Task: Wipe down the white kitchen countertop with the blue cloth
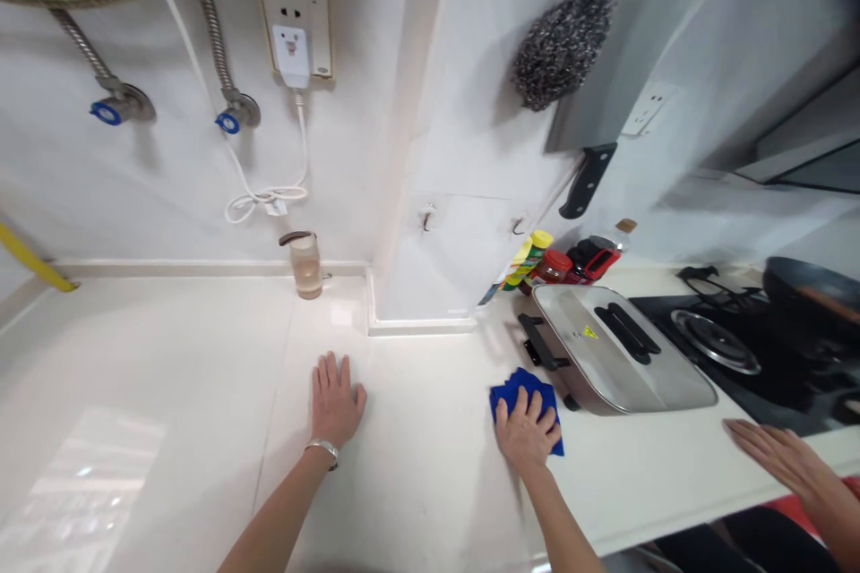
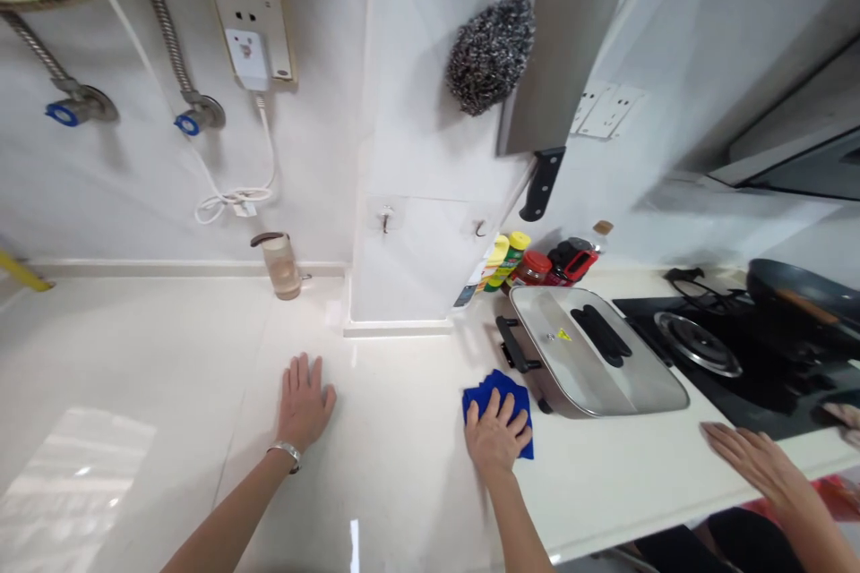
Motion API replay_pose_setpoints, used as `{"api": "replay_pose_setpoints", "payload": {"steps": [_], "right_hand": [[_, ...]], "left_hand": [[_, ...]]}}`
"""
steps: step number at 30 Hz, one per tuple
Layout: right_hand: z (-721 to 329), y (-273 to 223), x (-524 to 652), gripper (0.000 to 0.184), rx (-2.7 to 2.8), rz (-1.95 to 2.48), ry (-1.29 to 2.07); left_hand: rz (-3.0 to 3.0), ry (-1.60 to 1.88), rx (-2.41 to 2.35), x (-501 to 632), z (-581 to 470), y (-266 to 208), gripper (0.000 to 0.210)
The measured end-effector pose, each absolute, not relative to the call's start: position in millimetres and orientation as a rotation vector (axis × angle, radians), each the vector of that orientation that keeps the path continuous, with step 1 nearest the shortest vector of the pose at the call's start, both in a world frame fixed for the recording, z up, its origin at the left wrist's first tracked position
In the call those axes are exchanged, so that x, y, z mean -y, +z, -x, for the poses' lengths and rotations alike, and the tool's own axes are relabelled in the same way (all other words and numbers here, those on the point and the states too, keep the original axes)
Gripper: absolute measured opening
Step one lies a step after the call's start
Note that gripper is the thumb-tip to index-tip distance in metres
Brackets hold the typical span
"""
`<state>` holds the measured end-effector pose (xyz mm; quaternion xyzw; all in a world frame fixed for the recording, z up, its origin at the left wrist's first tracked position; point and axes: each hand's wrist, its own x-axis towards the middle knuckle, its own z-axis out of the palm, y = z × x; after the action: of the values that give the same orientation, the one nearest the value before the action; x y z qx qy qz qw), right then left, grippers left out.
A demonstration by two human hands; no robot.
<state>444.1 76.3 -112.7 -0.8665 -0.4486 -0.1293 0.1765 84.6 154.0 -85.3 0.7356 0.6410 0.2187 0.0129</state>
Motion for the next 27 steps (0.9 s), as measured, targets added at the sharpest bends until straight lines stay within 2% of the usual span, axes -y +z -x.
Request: {"api": "replay_pose_setpoints", "payload": {"steps": [10,17,20,22,24,27], "right_hand": [[-316,-109,-158,0.072,1.588,2.199,-0.120],[-241,-103,-110,0.066,2.100,1.709,0.035],[-245,-93,-78,0.063,2.236,1.432,0.164],[-264,-90,-58,0.053,2.197,1.307,0.306],[-293,-93,-39,0.045,2.012,1.329,0.433],[-343,-108,-6,0.049,1.637,1.523,0.387]], "left_hand": [[-2.236,0.872,-2.009,-153,-79,-96,0.058],[-2.169,1.023,-1.915,-151,-69,-103,0.055],[-2.129,1.074,-1.861,-148,-65,-104,0.051],[-2.105,1.101,-1.856,-147,-62,-103,0.049],[-2.088,1.127,-1.872,-145,-60,-99,0.048],[-2.109,1.160,-1.835,-136,-65,-91,0.047]]}}
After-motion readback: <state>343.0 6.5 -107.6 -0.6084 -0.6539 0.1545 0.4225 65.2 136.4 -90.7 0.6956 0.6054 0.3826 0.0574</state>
